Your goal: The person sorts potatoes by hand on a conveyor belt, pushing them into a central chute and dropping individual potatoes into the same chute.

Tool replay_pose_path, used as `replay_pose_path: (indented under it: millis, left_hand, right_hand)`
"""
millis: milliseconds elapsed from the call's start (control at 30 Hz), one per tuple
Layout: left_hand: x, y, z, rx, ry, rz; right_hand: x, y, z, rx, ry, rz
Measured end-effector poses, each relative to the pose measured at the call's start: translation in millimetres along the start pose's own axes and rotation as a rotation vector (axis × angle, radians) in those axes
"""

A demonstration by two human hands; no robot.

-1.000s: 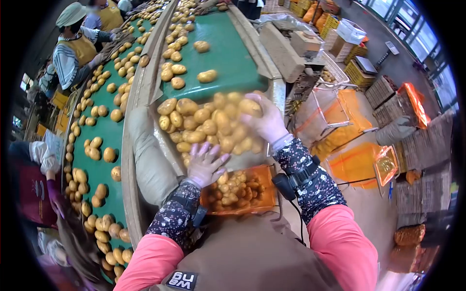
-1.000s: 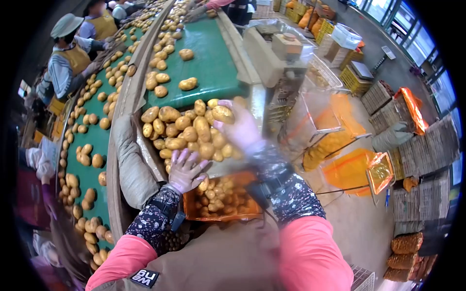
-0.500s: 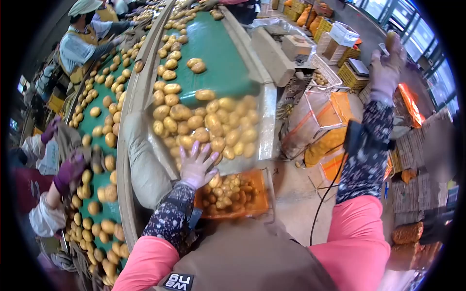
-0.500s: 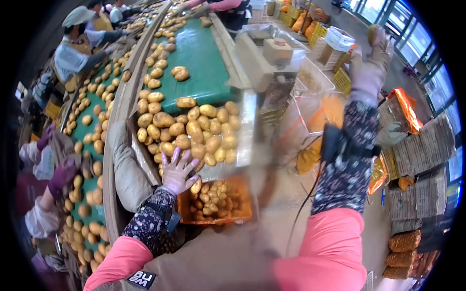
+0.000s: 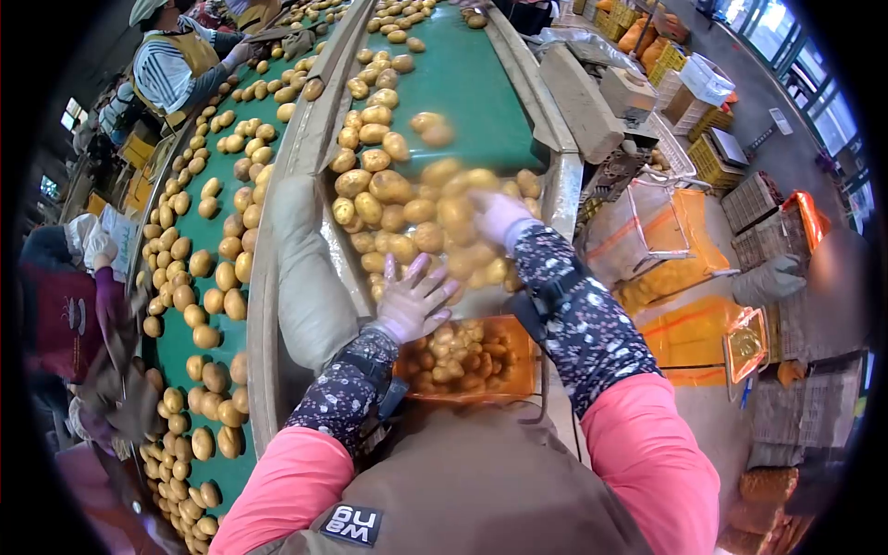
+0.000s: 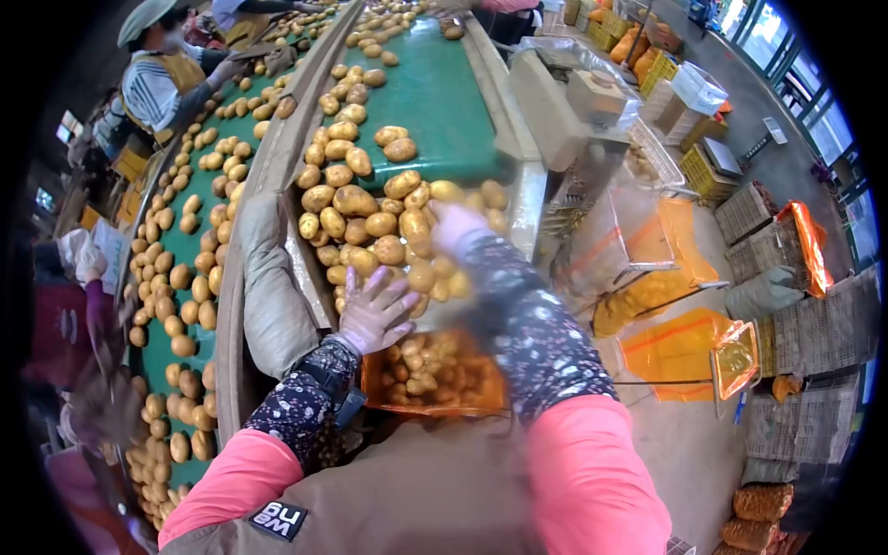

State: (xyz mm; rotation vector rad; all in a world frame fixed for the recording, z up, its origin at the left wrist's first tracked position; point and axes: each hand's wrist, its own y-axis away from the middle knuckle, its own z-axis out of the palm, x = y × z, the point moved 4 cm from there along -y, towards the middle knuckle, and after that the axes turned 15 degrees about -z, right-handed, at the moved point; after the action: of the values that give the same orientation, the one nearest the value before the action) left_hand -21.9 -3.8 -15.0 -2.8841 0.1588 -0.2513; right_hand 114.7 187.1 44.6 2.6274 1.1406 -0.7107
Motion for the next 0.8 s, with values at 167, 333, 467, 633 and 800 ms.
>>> replay_pose_path:
  millis: [167,333,467,633,800]
  left_hand:
    - [-4,-8,3,0.054,-0.058,-0.214]
    - [-6,-14,0,-0.065,-0.052,-0.265]
    - [-1,-13,-6,-0.068,-0.058,-0.159]
    - [-3,-9,-6,-0.002,-0.012,-0.123]
    - [-1,-10,-6,0.001,-0.004,-0.065]
  right_hand:
    - [5,-5,18,0.079,-0.001,0.037]
    - [-1,-9,5,-0.049,-0.028,0.087]
    - [-16,-11,4,-0.116,0.036,0.133]
    - [-12,-2,11,-0.058,0.091,0.036]
    - [13,6,2,0.329,-0.274,0.101]
